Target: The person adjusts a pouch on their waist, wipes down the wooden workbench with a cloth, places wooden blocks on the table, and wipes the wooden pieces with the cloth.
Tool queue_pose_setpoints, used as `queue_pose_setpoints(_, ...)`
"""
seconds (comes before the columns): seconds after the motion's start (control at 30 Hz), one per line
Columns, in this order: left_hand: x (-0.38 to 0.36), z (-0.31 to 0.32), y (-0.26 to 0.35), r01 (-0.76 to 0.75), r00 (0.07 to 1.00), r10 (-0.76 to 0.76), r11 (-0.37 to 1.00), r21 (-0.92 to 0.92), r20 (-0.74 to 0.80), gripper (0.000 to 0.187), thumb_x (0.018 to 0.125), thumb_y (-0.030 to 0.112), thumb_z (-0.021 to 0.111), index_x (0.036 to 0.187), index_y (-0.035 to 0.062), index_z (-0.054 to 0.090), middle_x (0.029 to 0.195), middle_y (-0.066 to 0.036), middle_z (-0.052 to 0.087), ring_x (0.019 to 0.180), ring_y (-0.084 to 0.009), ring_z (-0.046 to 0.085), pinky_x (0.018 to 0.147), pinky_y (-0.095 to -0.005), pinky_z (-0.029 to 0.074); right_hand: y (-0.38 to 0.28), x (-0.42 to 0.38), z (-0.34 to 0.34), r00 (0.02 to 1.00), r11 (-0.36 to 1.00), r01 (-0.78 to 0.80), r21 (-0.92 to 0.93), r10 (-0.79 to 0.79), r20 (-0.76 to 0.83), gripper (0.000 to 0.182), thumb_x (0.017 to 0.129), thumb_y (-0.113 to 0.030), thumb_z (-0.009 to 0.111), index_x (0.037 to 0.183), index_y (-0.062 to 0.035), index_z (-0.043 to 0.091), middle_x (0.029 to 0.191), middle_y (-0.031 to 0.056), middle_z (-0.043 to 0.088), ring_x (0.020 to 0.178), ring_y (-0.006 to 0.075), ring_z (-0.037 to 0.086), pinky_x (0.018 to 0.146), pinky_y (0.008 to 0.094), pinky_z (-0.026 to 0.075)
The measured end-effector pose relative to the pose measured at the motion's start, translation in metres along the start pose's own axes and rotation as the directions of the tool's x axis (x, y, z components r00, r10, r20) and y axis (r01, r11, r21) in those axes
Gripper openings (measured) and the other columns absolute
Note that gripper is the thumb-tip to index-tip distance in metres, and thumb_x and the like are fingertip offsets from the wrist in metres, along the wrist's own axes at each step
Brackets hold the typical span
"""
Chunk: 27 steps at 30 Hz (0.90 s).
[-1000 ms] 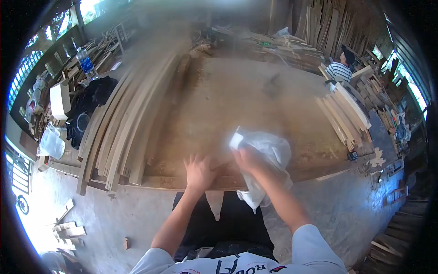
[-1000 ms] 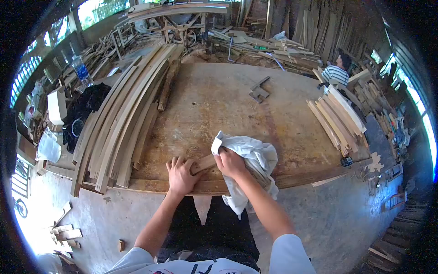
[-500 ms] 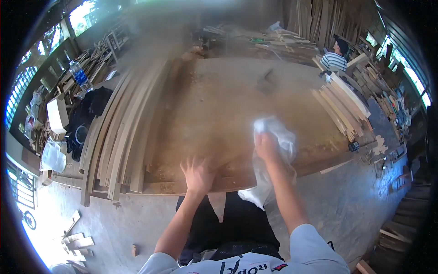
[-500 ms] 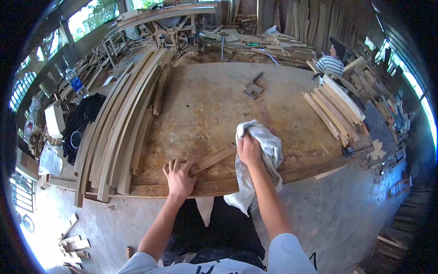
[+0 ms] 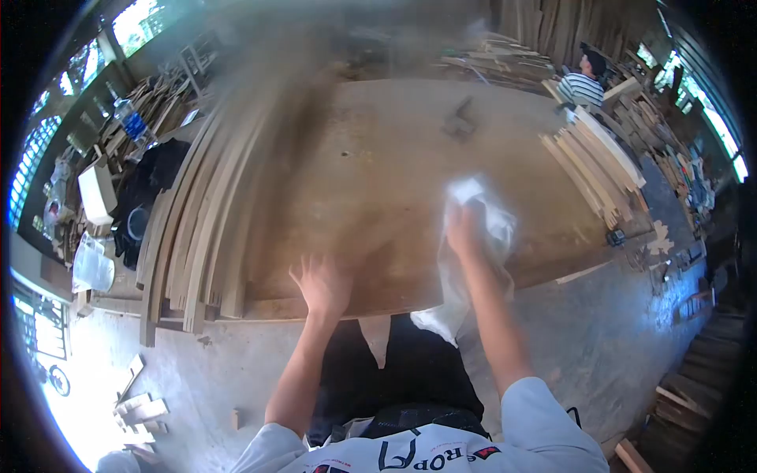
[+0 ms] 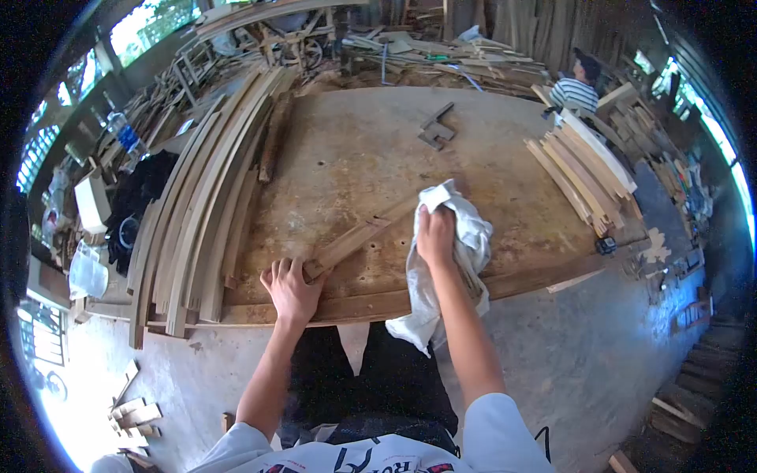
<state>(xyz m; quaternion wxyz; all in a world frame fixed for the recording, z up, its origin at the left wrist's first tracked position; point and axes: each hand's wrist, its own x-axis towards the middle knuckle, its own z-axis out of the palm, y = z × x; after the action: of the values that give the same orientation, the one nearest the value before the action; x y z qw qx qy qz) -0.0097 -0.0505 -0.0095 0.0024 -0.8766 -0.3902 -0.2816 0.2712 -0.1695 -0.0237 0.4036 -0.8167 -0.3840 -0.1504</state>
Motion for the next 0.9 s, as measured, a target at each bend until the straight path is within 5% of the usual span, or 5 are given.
queue_pose_setpoints(0.2,0.013,-0.045,-0.048,-0.043,0.995,0.043,0.999,0.006,-0.089,0.042,0.079,0.044,0.079,0.094,0.0067,0.067,0.086,-0.011,0.066,0.084,-0.0272,0.062,0.082,-0.0437,0.044,0.029,0.001,0.016,0.996,0.994,-0.063,0.085,0.068,-0.058,0.034,0.101,-0.022,0.047,0.11,0.007,0.063,0.108,0.0301,0.063,0.103,0.0487,0.054,0.092,0.0542,0.04)
queue_pose_setpoints(0.27,0.016,-0.07,-0.06,0.275,0.943,-0.21,0.928,-0.253,0.257,0.043,0.084,0.046,0.074,0.092,0.0039,0.067,0.08,-0.011,0.068,0.072,-0.0232,0.063,0.07,-0.0389,0.046,0.021,0.003,0.011,0.997,0.993,-0.068,0.092,0.071,-0.021,0.034,0.101,-0.022,0.047,0.108,0.007,0.064,0.105,0.0294,0.064,0.099,0.0482,0.056,0.089,0.0535,0.042)
queue_pose_setpoints(0.33,0.004,-0.063,-0.091,0.534,0.831,-0.223,0.579,-0.616,0.51,0.05,0.093,0.05,0.065,0.091,-0.0003,0.066,0.07,-0.01,0.068,0.056,-0.0167,0.061,0.053,-0.0309,0.045,0.023,0.002,0.013,0.999,0.994,-0.041,0.096,0.044,-0.028,0.033,0.101,-0.022,0.048,0.106,0.0067,0.064,0.103,0.0292,0.064,0.098,0.0478,0.057,0.088,0.0532,0.043)
queue_pose_setpoints(0.6,-0.045,-0.082,-0.084,0.719,0.597,-0.146,-0.339,-0.607,0.789,0.039,0.104,0.039,0.049,0.105,0.0018,0.061,0.073,-0.008,0.059,0.068,-0.0169,0.056,0.069,-0.0332,0.046,0.026,0.001,0.013,0.997,0.983,-0.075,0.169,0.07,0.035,0.03,0.1,-0.02,0.051,0.104,0.0058,0.065,0.101,0.0284,0.064,0.096,0.0471,0.058,0.085,0.0525,0.044)
queue_pose_setpoints(0.9,-0.018,-0.074,-0.121,0.503,0.859,-0.375,0.497,-0.707,0.347,0.033,0.103,0.036,0.049,0.102,0.0039,0.059,0.075,-0.008,0.053,0.07,-0.0226,0.059,0.065,-0.0365,0.047,0.018,0.0,0.01,0.999,0.991,-0.053,0.119,0.054,0.0,0.03,0.098,-0.02,0.052,0.1,0.0076,0.064,0.098,0.0291,0.065,0.094,0.0469,0.06,0.083,0.0522,0.045)
